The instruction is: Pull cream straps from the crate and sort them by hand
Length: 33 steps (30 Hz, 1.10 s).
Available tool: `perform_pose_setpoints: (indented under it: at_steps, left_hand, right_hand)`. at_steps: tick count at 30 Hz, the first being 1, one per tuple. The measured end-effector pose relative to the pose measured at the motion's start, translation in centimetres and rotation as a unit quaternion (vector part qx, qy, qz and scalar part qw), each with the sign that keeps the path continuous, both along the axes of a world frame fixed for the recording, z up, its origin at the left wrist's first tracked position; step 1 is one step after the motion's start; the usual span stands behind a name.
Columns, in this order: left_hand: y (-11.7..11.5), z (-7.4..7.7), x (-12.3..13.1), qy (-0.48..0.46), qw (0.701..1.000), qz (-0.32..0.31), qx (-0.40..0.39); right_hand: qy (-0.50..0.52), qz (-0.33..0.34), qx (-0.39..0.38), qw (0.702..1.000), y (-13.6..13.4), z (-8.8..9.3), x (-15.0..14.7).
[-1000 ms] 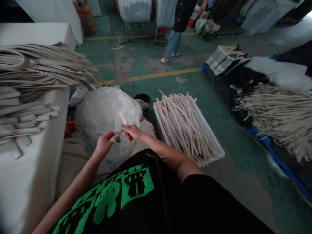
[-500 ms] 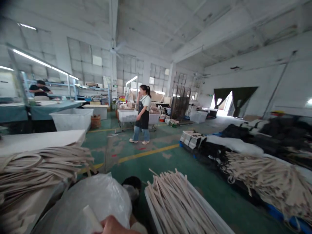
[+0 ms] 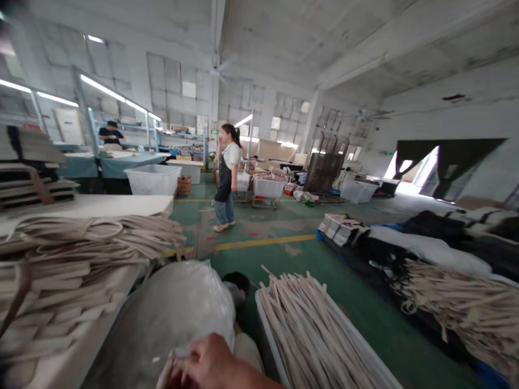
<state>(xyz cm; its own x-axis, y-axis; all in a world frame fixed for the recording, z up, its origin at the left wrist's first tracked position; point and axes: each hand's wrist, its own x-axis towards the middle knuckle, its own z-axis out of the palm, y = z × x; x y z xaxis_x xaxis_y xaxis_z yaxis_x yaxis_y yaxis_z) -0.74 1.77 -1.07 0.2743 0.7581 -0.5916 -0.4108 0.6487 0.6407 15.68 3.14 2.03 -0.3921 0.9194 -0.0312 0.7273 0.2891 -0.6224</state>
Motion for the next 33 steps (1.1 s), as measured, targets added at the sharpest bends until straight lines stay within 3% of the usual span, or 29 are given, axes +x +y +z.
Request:
perform_pose_setpoints:
  at_steps: [3, 5, 7, 10, 12, 15, 17, 20, 22, 27, 33]
  left_hand:
    - [-1.6, 0.0, 0.1, -0.064, 0.996, 0.066, 0.019]
    - [-1.8, 0.5, -0.1, -0.104, 0.991, 0.064, 0.048]
    - [-1.4, 1.0, -0.3, -0.118, 0.99, 0.058, 0.052]
    - [-0.8, 1.4, -0.7, -0.096, 0.989, 0.102, 0.042]
    - [-0.5, 1.4, -1.2, -0.065, 0.987, 0.139, 0.041]
    - [-0.3, 1.5, -2.0, -0.015, 0.982, 0.172, 0.075]
    - [-0.3, 1.6, -2.2, 0.02, 0.982, 0.159, 0.104]
    - [-0.4, 1.8, -1.6, 0.066, 0.983, 0.098, 0.139]
    - [-0.6, 1.9, -0.9, 0.085, 0.982, 0.064, 0.158]
    - [-1.2, 1.7, -0.3, 0.076, 0.983, 0.032, 0.164]
    - [-1.4, 1.4, -0.3, 0.062, 0.987, -0.048, 0.141]
  right_hand:
    - [0.042, 0.026, -0.022, 0.999, -1.7, 1.3, -0.3]
    - [0.034, 0.058, -0.006, 0.998, -2.0, 1.6, -0.3]
    - [0.03, 0.113, 0.003, 0.993, -2.1, 1.2, -0.1]
    - [0.057, 0.159, -0.002, 0.986, -2.4, 0.1, 0.6]
    - [0.106, 0.116, -0.028, 0.987, -2.4, -0.7, 1.4]
    - [0.196, -0.081, -0.123, 0.97, -1.3, -1.5, 2.5]
    - [0.237, -0.165, -0.221, 0.932, -0.1, -1.8, 2.5]
    - [0.263, -0.133, -0.345, 0.891, 1.4, -1.9, 1.3]
    - [0.272, -0.119, -0.369, 0.881, 2.2, -1.7, -0.2]
    - [0.295, -0.102, -0.299, 0.902, 4.1, -0.5, -3.1]
    - [0.257, -0.105, -0.204, 0.939, 6.9, 1.7, -3.7]
